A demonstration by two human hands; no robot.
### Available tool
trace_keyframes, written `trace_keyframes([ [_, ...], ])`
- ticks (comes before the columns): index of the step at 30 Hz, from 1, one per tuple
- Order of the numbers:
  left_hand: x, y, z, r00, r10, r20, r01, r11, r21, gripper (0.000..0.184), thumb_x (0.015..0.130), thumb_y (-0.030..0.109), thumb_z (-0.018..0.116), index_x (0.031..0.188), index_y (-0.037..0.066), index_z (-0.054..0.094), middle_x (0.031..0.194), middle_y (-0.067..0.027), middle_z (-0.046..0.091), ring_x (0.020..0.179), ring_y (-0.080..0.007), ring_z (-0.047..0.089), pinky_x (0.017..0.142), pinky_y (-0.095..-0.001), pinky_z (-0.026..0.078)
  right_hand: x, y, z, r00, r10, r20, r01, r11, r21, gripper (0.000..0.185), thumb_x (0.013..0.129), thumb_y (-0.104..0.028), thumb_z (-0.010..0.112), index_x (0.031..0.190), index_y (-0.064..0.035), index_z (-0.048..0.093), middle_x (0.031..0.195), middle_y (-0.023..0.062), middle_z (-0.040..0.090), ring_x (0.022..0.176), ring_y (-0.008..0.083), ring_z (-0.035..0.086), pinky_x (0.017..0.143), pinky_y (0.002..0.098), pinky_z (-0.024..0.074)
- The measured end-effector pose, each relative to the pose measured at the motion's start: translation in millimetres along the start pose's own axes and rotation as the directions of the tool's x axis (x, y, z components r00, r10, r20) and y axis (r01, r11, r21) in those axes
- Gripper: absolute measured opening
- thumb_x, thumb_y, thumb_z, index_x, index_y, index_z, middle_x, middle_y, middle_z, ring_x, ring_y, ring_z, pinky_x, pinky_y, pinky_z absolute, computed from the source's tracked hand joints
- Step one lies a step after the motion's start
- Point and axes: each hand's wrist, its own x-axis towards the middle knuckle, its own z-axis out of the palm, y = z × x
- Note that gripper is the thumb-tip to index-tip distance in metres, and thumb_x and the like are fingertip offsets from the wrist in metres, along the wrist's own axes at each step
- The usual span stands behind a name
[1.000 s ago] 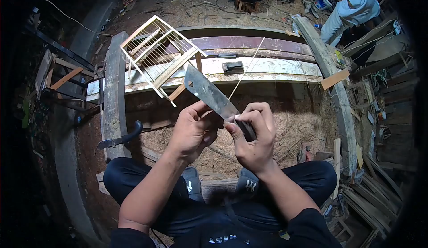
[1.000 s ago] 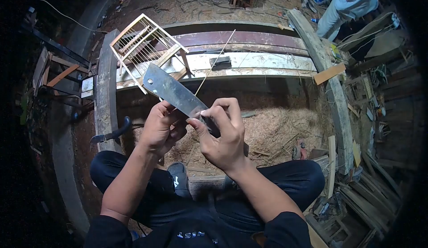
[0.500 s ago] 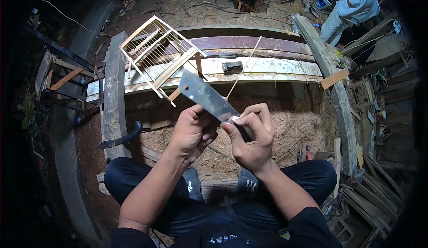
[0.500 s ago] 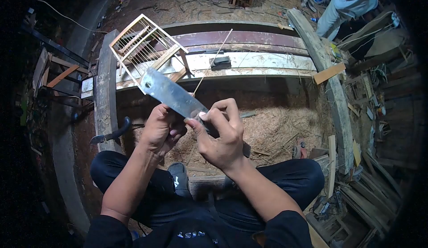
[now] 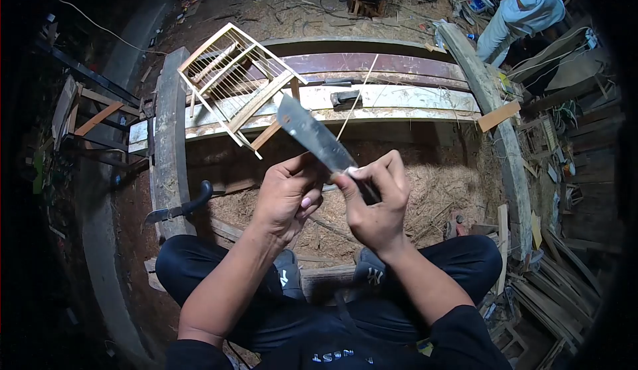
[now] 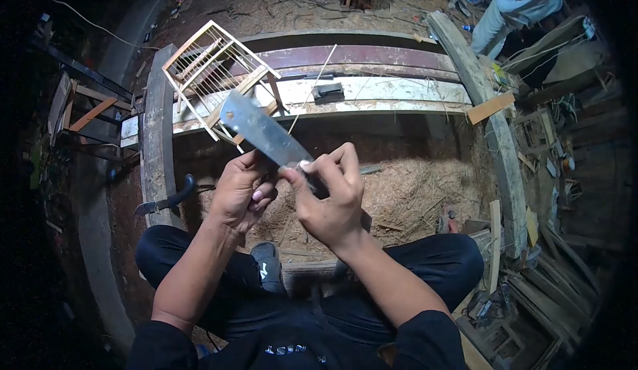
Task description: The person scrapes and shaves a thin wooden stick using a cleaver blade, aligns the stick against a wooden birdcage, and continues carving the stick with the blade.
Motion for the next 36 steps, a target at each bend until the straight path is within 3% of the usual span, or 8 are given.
trace_keyframes([
  [2, 0.9, 0.0, -3.4, 0.999, 0.053, 0.003, -0.053, 0.998, -0.037, 0.025, 0.097, 0.005, 0.055, 0.120, 0.001, 0.063, 0.078, -0.0032, 0.064, 0.045, -0.0020, 0.037, 0.039, -0.0171, 0.029, -3.7, -6.6, -0.1, 0.996, 0.005, 0.088, -0.007, 1.000, 0.022, 0.022, 0.076, -0.008, 0.081, 0.078, 0.0012, 0.061, 0.080, 0.0108, 0.047, 0.060, 0.0193, 0.048, 0.051, 0.0311, 0.0393],
  [6, -0.2, -3.6, -2.8, 1.000, -0.006, 0.002, 0.006, 1.000, 0.006, 0.026, 0.096, 0.008, 0.057, 0.120, 0.001, 0.063, 0.075, -0.0027, 0.062, 0.045, -0.0022, 0.039, 0.038, -0.0173, 0.029, 4.4, 7.7, 2.7, 0.999, -0.030, -0.028, 0.030, 1.000, -0.003, 0.024, 0.076, -0.010, 0.081, 0.079, 0.0017, 0.061, 0.079, 0.0100, 0.046, 0.059, 0.0172, 0.047, 0.049, 0.0303, 0.0377],
  [17, 0.8, -4.3, -4.5, 0.999, 0.015, -0.028, -0.017, 0.997, -0.080, 0.017, 0.095, 0.002, 0.054, 0.109, -0.001, 0.064, 0.076, -0.0041, 0.061, 0.045, -0.0036, 0.041, 0.037, -0.0173, 0.029, -2.4, -4.8, 1.1, 0.998, 0.014, 0.058, -0.015, 1.000, 0.026, 0.022, 0.077, -0.008, 0.080, 0.079, 0.0018, 0.060, 0.079, 0.0106, 0.046, 0.061, 0.0174, 0.048, 0.051, 0.0305, 0.0391],
  [20, -1.6, -5.0, -0.3, 1.000, -0.011, -0.022, 0.010, 0.999, -0.036, 0.015, 0.095, 0.003, 0.055, 0.106, -0.001, 0.064, 0.077, -0.0045, 0.061, 0.044, -0.0032, 0.040, 0.036, -0.0169, 0.028, 5.1, -7.0, 2.1, 1.000, 0.011, -0.003, -0.011, 0.999, 0.038, 0.019, 0.078, -0.003, 0.077, 0.079, 0.0015, 0.060, 0.082, 0.0101, 0.049, 0.066, 0.0179, 0.050, 0.056, 0.0291, 0.0387],
  [22, -2.7, -4.1, 3.2, 0.999, -0.031, 0.026, 0.032, 0.998, -0.058, 0.015, 0.095, 0.003, 0.055, 0.106, -0.001, 0.064, 0.076, -0.0047, 0.061, 0.044, -0.0030, 0.040, 0.036, -0.0167, 0.028, 7.7, 5.8, 1.6, 0.996, 0.090, -0.028, -0.089, 0.996, 0.022, 0.019, 0.077, -0.003, 0.078, 0.079, 0.0014, 0.060, 0.081, 0.0093, 0.049, 0.065, 0.0162, 0.050, 0.055, 0.0287, 0.0385],
  [24, 0.0, -3.4, -1.1, 1.000, -0.015, -0.027, 0.014, 0.998, -0.066, 0.016, 0.095, 0.004, 0.056, 0.107, 0.000, 0.065, 0.075, -0.0041, 0.061, 0.044, -0.0027, 0.040, 0.036, -0.0168, 0.028, 4.3, -0.3, -0.3, 1.000, -0.011, 0.004, 0.011, 1.000, -0.011, 0.019, 0.077, -0.004, 0.078, 0.080, 0.0015, 0.060, 0.081, 0.0088, 0.049, 0.066, 0.0154, 0.050, 0.055, 0.0278, 0.0381],
  [26, 1.5, -5.2, -5.4, 0.999, 0.030, -0.019, -0.031, 0.997, -0.068, 0.020, 0.094, 0.004, 0.057, 0.112, 0.001, 0.065, 0.075, -0.0046, 0.061, 0.044, -0.0027, 0.041, 0.036, -0.0168, 0.029, -4.0, -2.1, 4.0, 0.998, 0.031, 0.051, -0.035, 0.996, 0.080, 0.019, 0.077, -0.004, 0.078, 0.080, 0.0009, 0.061, 0.081, 0.0084, 0.049, 0.064, 0.0155, 0.049, 0.055, 0.0284, 0.0378],
  [36, -4.2, -4.2, 0.8, 1.000, 0.011, 0.014, -0.010, 1.000, -0.012, 0.019, 0.096, 0.012, 0.061, 0.111, 0.002, 0.065, 0.077, -0.0034, 0.063, 0.044, -0.0030, 0.040, 0.036, -0.0169, 0.028, 6.1, 3.2, 3.3, 0.999, 0.008, -0.044, -0.007, 1.000, 0.022, 0.024, 0.075, -0.009, 0.081, 0.076, 0.0016, 0.059, 0.077, 0.0109, 0.047, 0.059, 0.0193, 0.048, 0.051, 0.0324, 0.0382],
])
